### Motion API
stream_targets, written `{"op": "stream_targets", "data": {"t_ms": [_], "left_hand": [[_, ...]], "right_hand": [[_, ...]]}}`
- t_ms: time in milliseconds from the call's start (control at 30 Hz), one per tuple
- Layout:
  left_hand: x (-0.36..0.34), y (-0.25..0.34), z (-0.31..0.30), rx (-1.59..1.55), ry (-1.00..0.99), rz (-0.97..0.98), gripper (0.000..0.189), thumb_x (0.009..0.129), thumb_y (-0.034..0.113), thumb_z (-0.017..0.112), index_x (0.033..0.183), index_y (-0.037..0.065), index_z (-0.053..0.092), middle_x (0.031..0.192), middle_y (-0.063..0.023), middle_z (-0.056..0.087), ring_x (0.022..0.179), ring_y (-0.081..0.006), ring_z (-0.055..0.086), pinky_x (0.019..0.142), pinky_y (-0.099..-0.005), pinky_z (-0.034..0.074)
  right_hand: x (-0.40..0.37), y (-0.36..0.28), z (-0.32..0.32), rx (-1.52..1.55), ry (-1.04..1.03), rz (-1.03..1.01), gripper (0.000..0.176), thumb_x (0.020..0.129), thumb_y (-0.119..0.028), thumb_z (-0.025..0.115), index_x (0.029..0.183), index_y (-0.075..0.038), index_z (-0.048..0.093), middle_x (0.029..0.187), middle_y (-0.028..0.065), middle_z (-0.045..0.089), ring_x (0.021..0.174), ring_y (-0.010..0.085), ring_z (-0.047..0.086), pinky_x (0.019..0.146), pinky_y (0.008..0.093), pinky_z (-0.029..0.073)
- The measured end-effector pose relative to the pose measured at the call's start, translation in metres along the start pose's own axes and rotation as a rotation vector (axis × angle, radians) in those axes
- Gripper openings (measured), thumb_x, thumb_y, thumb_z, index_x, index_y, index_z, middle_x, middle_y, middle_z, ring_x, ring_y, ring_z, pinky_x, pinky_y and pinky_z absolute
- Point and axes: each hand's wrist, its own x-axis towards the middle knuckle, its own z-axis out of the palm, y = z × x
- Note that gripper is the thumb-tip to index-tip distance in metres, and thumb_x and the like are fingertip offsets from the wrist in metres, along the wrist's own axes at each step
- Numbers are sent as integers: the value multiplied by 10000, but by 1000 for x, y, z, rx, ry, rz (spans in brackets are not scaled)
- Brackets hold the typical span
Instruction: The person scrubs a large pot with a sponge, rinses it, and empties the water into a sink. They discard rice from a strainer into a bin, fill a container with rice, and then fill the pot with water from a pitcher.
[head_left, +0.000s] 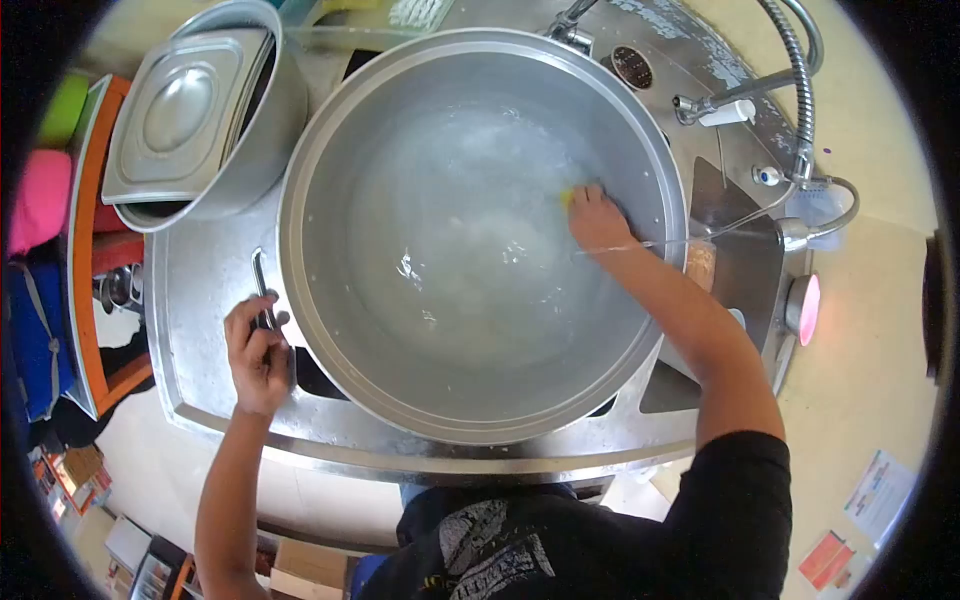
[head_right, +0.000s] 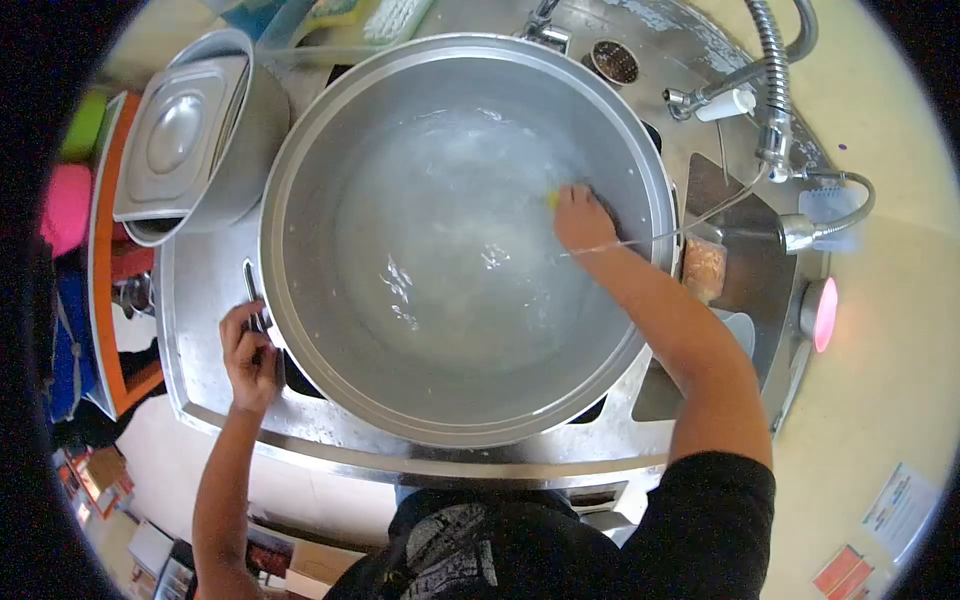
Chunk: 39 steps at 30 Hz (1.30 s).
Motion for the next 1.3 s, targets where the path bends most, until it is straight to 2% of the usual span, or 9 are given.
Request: {"op": "stream_targets", "data": {"t_ms": [133, 200, 267, 333, 400, 533, 833, 1033, 1300], "left_hand": [[1, 2, 1, -6, 14, -8, 152, 653, -132, 527, 695, 10, 492, 1142, -151, 564, 1098, -363, 477, 915, -433, 415], [3, 3, -1, 10, 18, 4, 158, 633, -129, 538, 696, 11, 502, 1135, -137, 573, 1092, -352, 480, 911, -429, 408], [2, 4, -3, 6, 11, -4, 165, 630, -116, 559, 722, 14, 517, 1132, -139, 573, 1073, -355, 493, 908, -430, 408], [3, 4, -3, -6, 17, -3, 168, 633, -102, 578, 738, 17, 521, 1133, -137, 572, 1066, -359, 504, 905, -435, 408], [1, 3, -4, 6, 21, -2, 170, 631, -100, 583, 737, 18, 522, 1132, -137, 572, 1071, -360, 502, 904, -435, 409], [-1, 0, 1, 8, 30, -1, 162, 621, -93, 578, 720, 19, 515, 1133, -143, 573, 1083, -367, 498, 912, -444, 405], [1, -1, -1, 12, 22, 12, 146, 642, -78, 567, 706, 33, 497, 1117, -140, 573, 1078, -370, 495, 913, -450, 403], [1, 1, -1, 18, 17, -7, 139, 640, -73, 568, 706, 31, 503, 1122, -135, 573, 1085, -365, 492, 916, -445, 404], [0, 1, -1, 17, 15, -15, 144, 613, -94, 549, 693, 14, 500, 1137, -155, 573, 1090, -367, 491, 931, -448, 393]], "right_hand": [[-30, -31, -80, 407, -973, -310, 219, 819, -119, 565, 971, 30, 617, 1067, 221, 563, 990, 349, 569, 778, 426, 499], [-48, -62, -65, 716, -951, -460, 301, 797, -117, 589, 1068, 12, 595, 1130, 255, 550, 1056, 345, 543, 872, 413, 462], [-74, -101, -24, 1118, -255, -607, 232, 772, -114, 596, 977, -13, 638, 1115, 218, 558, 889, 373, 592, 790, 436, 496], [-60, -149, -8, 1273, -624, -364, 329, 788, -109, 580, 1112, -47, 591, 1199, 183, 524, 1005, 362, 554, 848, 451, 472], [-20, -159, -57, 435, -255, -997, 407, 788, -130, 583, 1192, -86, 546, 1246, 165, 480, 1086, 342, 516, 907, 450, 444], [46, -179, -63, 694, -39, -816, 360, 815, -216, 558, 1165, -136, 564, 1205, 115, 479, 1149, 280, 478, 900, 406, 439], [186, -84, -72, -51, 631, -699, 354, 820, -194, 509, 1126, -48, 612, 1238, 42, 485, 1195, 249, 421, 981, 364, 350], [99, 30, -61, -686, 312, -408, 470, 826, -199, 500, 1270, -51, 527, 1185, 53, 491, 1120, 218, 428, 900, 328, 354], [-39, 3, -81, 142, -668, -311, 336, 832, -205, 524, 1081, 3, 608, 1125, 172, 547, 1092, 292, 512, 902, 410, 428]]}}
